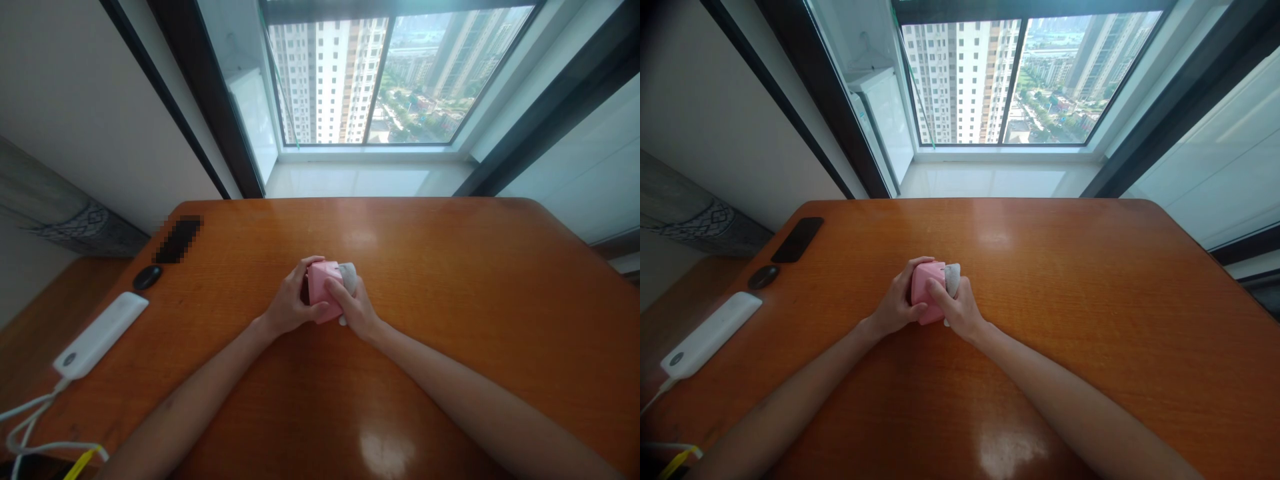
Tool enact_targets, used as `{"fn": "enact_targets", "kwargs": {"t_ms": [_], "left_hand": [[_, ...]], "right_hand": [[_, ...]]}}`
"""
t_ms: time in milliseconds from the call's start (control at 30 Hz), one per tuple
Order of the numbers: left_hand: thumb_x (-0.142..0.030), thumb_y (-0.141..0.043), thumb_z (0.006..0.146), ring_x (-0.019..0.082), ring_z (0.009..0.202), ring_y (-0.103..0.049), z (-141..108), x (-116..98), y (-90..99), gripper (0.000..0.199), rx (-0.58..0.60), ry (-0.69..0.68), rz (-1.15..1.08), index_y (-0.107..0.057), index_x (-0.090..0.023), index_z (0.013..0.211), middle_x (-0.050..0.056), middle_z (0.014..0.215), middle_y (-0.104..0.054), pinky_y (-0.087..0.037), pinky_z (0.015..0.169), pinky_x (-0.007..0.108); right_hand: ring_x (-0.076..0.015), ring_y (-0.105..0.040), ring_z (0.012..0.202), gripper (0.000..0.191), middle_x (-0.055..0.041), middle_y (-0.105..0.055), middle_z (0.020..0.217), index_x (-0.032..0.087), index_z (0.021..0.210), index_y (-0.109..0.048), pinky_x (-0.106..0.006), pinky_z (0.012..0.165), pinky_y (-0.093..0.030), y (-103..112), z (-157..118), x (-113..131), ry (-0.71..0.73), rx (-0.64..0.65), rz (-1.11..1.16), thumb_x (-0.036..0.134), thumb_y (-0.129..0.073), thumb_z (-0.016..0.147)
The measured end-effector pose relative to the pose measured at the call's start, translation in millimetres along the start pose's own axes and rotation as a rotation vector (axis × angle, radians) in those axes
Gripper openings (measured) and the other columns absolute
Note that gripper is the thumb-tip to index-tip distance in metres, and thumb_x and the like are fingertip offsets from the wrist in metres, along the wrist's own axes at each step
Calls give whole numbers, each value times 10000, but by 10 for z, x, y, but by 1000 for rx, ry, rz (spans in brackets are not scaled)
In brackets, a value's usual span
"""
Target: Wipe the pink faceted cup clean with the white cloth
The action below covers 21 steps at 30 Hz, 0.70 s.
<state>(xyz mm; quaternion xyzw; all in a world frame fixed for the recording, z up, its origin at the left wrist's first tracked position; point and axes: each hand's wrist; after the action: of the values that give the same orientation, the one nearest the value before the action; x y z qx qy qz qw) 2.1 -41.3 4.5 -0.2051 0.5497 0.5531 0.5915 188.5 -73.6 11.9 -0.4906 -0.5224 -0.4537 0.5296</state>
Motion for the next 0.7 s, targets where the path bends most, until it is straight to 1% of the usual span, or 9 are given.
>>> {"fn": "enact_targets", "kwargs": {"t_ms": [67,133,200,267,400,533,567,633,700], "left_hand": [[-798,-781,835,375,1378,-630,5,42,41,990,1,-119,43,-443,-244,1582,181,1565,-567,-524,1179,516],[-804,-850,767,421,1525,-511,17,80,107,1110,36,-265,146,-394,-281,1633,199,1669,-463,-455,1261,581],[-776,-952,651,444,1549,-486,31,103,172,1206,116,-357,289,-415,-307,1624,204,1689,-447,-446,1272,616],[-719,-1001,606,438,1517,-531,39,108,206,1201,153,-386,387,-455,-308,1594,198,1656,-495,-480,1254,607],[-626,-1003,625,407,1417,-631,34,84,149,1122,55,-381,404,-481,-297,1563,170,1557,-593,-530,1215,569],[-551,-1012,601,395,1383,-652,28,-2,47,1097,-39,-363,319,-484,-291,1527,147,1483,-637,-557,1178,541],[-524,-1011,596,388,1360,-663,28,-34,30,1073,-51,-328,293,-497,-286,1507,137,1458,-651,-565,1164,526],[-479,-997,597,360,1269,-704,27,-100,6,1008,-63,-202,244,-529,-276,1467,112,1408,-681,-583,1111,483],[-505,-948,665,316,1131,-741,23,-145,-11,903,-64,-47,169,-552,-263,1440,90,1334,-716,-605,1011,430]], "right_hand": [[-105,-441,483,559,35,-521,611,199,809,-608,-216,384,-332,4,3,-15,3,7,5,738,-707,918],[-108,-447,506,544,37,-515,618,200,811,-606,-218,412,-341,7,7,-31,25,13,11,721,-699,937],[-116,-458,544,525,36,-510,632,199,825,-613,-222,451,-352,9,13,-47,52,15,16,701,-699,950],[-122,-457,567,516,33,-511,647,199,840,-621,-228,476,-353,11,21,-59,64,13,15,697,-699,952],[-136,-444,598,517,30,-504,654,206,841,-622,-246,521,-378,18,41,-66,69,1,10,707,-697,944],[-150,-451,637,535,12,-518,675,210,801,-610,-259,551,-409,23,50,-49,83,-34,8,722,-711,920],[-153,-456,642,541,8,-522,678,210,791,-608,-259,549,-411,23,49,-44,84,-40,11,725,-711,917],[-150,-457,634,547,7,-521,672,208,779,-607,-256,536,-408,22,43,-37,83,-51,23,727,-709,918],[-138,-448,609,547,13,-512,658,205,770,-603,-247,515,-395,16,34,-33,84,-49,29,720,-715,916]]}}
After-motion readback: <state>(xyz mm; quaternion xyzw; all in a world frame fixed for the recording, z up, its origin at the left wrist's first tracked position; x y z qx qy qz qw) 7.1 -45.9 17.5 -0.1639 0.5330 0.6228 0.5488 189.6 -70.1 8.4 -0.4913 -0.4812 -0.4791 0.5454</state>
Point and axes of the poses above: each hand's wrist, its own z-axis towards the middle knuckle, its own y-axis out of the back of the hand, x = y × z
